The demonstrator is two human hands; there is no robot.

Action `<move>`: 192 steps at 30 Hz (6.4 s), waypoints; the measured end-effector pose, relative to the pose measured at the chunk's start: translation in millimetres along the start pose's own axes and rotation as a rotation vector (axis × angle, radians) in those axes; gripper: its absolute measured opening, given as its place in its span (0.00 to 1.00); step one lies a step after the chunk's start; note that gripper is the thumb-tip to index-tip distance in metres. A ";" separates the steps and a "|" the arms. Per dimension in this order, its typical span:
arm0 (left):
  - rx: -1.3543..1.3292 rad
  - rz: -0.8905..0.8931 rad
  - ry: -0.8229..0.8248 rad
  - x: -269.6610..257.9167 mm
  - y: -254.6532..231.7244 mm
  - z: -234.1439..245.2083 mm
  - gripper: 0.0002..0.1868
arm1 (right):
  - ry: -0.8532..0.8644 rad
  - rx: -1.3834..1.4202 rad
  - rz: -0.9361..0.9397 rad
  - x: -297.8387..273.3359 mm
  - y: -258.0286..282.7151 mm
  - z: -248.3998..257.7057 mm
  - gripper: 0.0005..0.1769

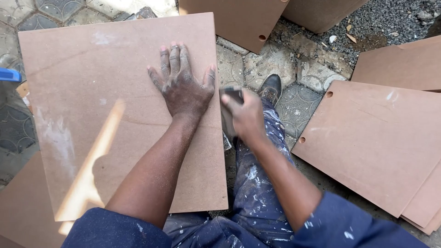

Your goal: The person sands the edges and surfaces of several square wooden boards by hand using sandpaper. They also use a utility knife to scrape the corners of the boards while sitting in an outdoor workshop area.

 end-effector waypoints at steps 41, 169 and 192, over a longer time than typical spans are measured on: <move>-0.067 0.087 0.216 9.6 -7.6 17.7 0.34 | 0.234 0.775 -0.177 35.4 3.6 -8.4 0.29; -0.102 0.042 0.240 118.9 -16.8 -21.9 0.21 | -0.121 0.158 0.044 68.7 52.6 1.8 0.21; 0.041 -0.030 0.141 117.2 -11.6 -47.0 0.23 | -0.278 0.064 0.318 115.6 43.3 -13.0 0.12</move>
Point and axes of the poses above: each hand's wrist, its own x-axis towards the middle knuckle, its own z-axis out of the back of the hand, y = z × x, the point moved 2 cm from there along x, towards the middle knuckle, and after that the axes turned 1 degree about y, right-handed, at the moved point
